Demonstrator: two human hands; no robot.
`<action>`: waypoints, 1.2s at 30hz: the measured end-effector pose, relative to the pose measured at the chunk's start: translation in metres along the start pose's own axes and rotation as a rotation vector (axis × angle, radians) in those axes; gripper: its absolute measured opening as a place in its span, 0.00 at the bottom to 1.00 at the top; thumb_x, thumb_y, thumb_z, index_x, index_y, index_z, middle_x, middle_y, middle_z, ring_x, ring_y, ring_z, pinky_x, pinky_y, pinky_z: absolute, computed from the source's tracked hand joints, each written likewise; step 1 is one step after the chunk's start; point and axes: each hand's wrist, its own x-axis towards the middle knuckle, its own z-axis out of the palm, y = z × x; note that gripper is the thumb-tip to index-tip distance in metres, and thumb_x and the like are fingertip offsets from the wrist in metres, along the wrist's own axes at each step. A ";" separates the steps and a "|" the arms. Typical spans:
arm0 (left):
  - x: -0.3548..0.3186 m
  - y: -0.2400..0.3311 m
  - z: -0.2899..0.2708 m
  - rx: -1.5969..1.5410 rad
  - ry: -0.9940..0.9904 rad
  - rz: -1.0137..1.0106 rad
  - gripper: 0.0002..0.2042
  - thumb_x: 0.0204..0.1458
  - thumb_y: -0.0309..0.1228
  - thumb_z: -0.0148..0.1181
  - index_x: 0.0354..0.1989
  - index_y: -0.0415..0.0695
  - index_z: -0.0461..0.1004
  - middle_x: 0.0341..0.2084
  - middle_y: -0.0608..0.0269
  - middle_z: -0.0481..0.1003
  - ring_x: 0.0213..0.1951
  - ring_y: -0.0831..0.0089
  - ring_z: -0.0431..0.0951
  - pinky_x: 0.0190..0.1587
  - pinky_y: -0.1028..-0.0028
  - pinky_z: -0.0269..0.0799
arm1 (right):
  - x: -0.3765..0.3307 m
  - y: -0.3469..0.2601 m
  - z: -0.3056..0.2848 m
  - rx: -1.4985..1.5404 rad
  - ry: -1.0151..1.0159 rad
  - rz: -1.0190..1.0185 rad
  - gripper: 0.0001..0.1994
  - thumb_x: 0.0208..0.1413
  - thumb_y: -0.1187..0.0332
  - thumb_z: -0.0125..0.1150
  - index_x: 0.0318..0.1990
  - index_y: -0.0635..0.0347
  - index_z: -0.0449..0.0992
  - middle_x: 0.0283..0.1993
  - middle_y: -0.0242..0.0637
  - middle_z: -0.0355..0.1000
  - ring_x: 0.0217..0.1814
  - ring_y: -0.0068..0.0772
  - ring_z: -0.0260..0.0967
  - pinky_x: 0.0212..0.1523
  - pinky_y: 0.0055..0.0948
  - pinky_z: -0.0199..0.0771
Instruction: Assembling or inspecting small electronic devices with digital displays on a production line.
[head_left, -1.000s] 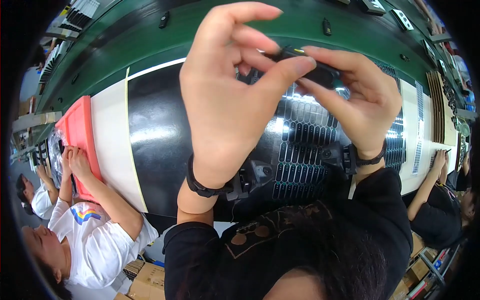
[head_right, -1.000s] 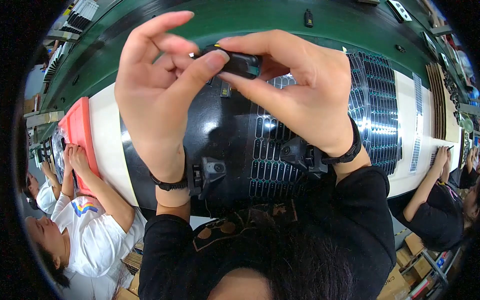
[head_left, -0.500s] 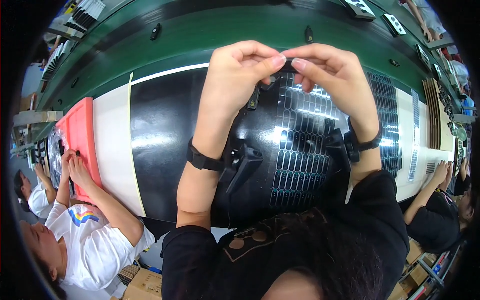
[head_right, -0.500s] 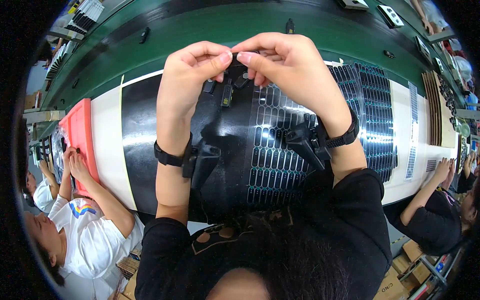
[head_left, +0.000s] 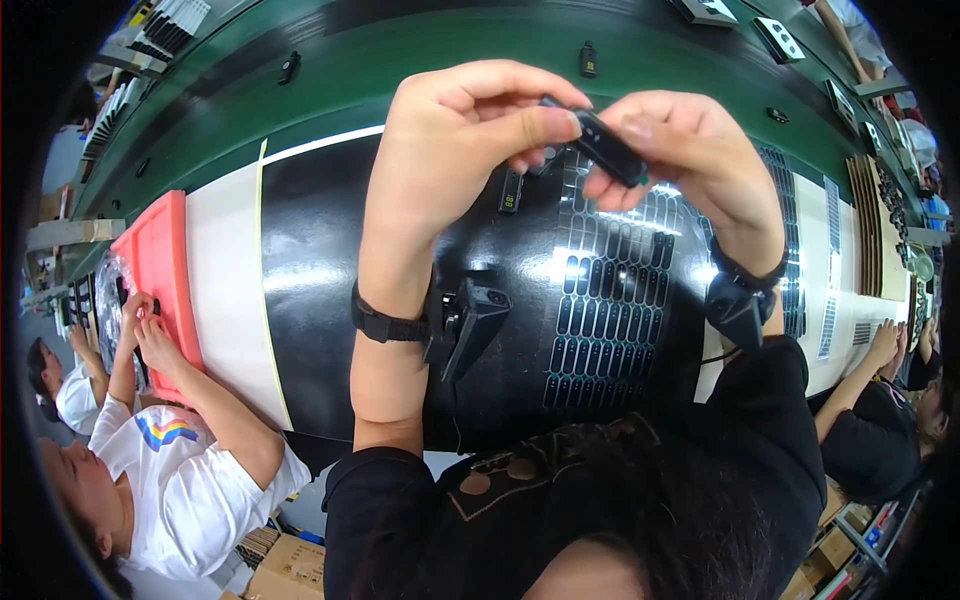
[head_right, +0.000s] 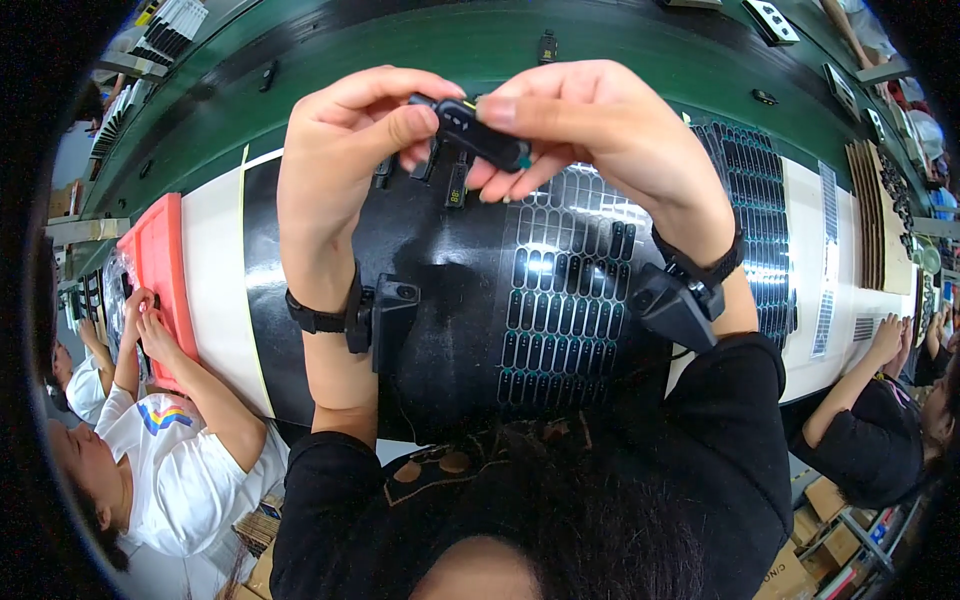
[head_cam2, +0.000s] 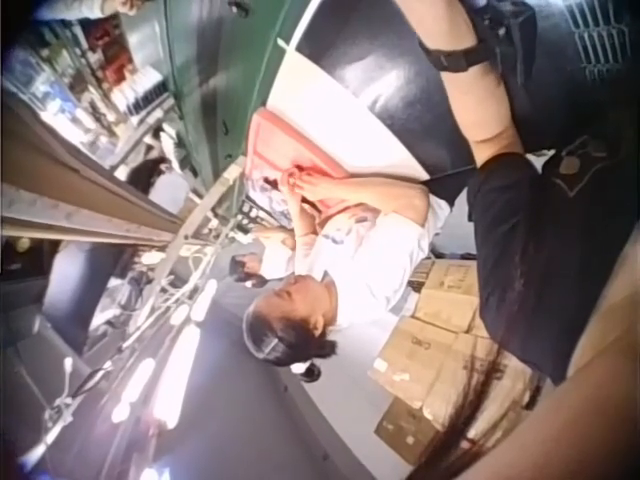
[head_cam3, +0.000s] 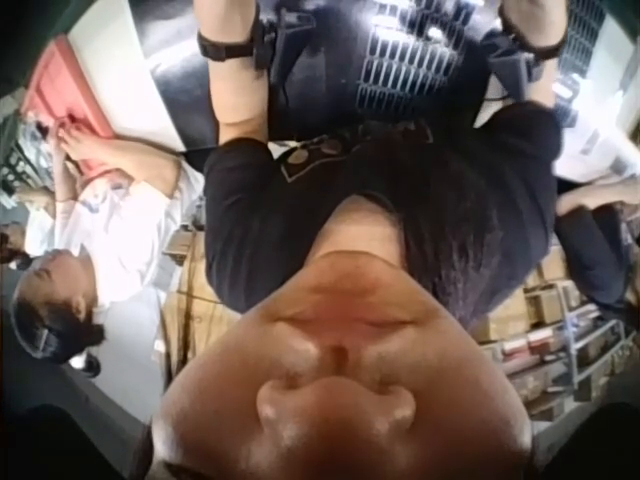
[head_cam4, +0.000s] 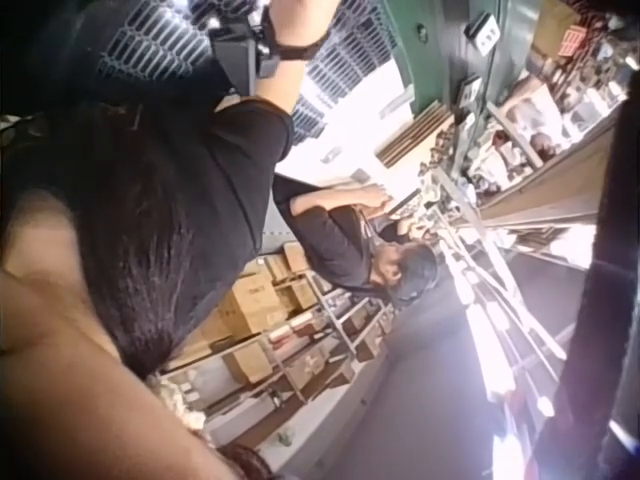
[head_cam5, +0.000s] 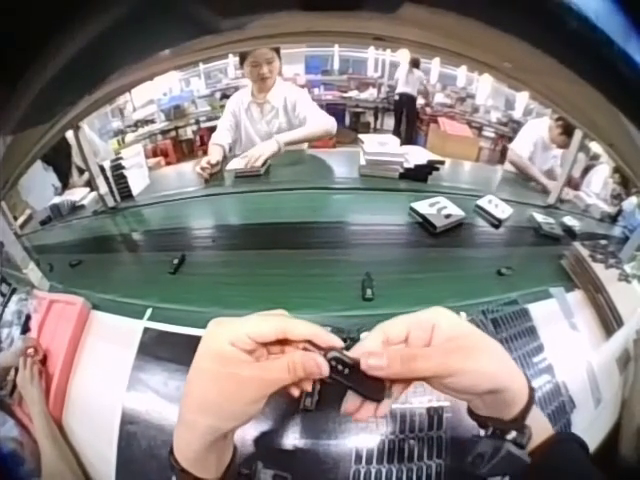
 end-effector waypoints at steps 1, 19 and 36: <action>-0.001 0.003 -0.001 0.032 -0.027 -0.014 0.06 0.41 0.21 0.55 0.29 0.36 0.73 0.19 0.63 0.73 0.19 0.84 0.69 0.21 0.89 0.63 | 0.001 -0.001 0.001 0.021 -0.066 0.046 0.10 0.47 0.72 0.50 0.33 0.73 0.67 0.25 0.47 0.70 0.24 0.30 0.71 0.26 0.21 0.73; -0.003 0.005 -0.003 0.342 0.025 -0.121 0.06 0.42 0.24 0.54 0.29 0.36 0.73 0.15 0.66 0.70 0.17 0.83 0.67 0.18 0.86 0.61 | 0.018 0.027 -0.002 0.006 -0.135 0.067 0.08 0.48 0.70 0.51 0.28 0.68 0.69 0.24 0.42 0.70 0.22 0.26 0.69 0.24 0.18 0.71; -0.007 -0.021 0.020 0.976 0.094 0.062 0.10 0.41 0.31 0.57 0.29 0.37 0.71 0.15 0.58 0.69 0.17 0.74 0.68 0.22 0.79 0.63 | 0.172 0.075 -0.038 -1.522 0.086 0.215 0.21 0.50 0.51 0.45 0.29 0.63 0.71 0.22 0.38 0.67 0.17 0.31 0.63 0.19 0.23 0.63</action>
